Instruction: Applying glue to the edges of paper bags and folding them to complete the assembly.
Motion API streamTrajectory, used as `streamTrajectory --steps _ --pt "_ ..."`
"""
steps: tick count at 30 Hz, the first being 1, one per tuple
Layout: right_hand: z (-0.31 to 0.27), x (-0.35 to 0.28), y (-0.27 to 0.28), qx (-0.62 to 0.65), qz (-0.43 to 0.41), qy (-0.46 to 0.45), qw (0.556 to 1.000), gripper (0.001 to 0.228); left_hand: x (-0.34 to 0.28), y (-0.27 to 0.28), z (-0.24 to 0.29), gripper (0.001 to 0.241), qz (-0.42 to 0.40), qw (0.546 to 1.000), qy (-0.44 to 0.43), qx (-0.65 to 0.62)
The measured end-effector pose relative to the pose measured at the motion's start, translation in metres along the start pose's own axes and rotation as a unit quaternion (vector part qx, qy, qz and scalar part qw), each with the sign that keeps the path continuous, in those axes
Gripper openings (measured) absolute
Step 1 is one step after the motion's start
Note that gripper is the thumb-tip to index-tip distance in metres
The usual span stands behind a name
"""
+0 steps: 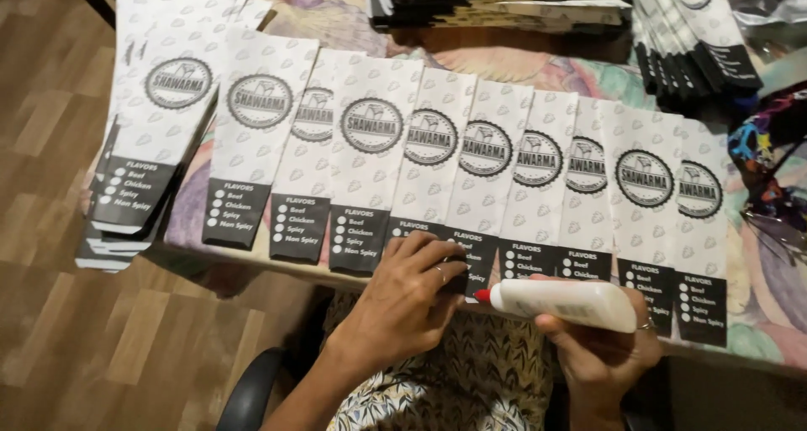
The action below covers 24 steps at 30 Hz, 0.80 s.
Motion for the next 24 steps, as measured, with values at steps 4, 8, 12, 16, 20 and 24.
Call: streamTrajectory --steps 4,8,12,16,20,24 --pt "0.012 -0.004 0.000 -0.107 -0.078 0.037 0.990 0.055 -0.002 -0.001 -0.009 0.049 -0.070 0.997 0.019 -0.014" --pt "-0.001 -0.003 -0.040 0.031 -0.136 0.040 0.989 0.049 -0.002 -0.001 -0.010 0.058 -0.090 0.996 0.017 -0.015" --pt "0.009 -0.006 -0.036 0.071 -0.143 0.041 0.986 0.051 -0.002 0.004 -0.009 0.051 -0.069 0.997 0.001 -0.040" --pt "0.023 -0.003 0.006 -0.031 -0.033 -0.002 0.999 0.059 -0.004 -0.002 -0.012 0.041 -0.042 0.999 -0.001 -0.014" --pt "0.006 0.006 0.023 -0.074 0.007 0.025 0.997 0.048 -0.003 -0.006 -0.008 0.030 0.013 1.000 0.007 -0.010" --pt "0.014 -0.008 0.023 -0.029 0.063 0.009 0.998 0.075 0.000 -0.005 -0.002 0.030 0.019 0.998 0.048 -0.023"
Point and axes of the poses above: each hand's wrist, its own x-axis towards the middle knuckle, its own y-axis out of the back of the hand, z = x × y, the point moved 5 cm from there along x, towards the middle knuckle, and after that the axes turned 15 degrees about y, right-handed, at the moved point
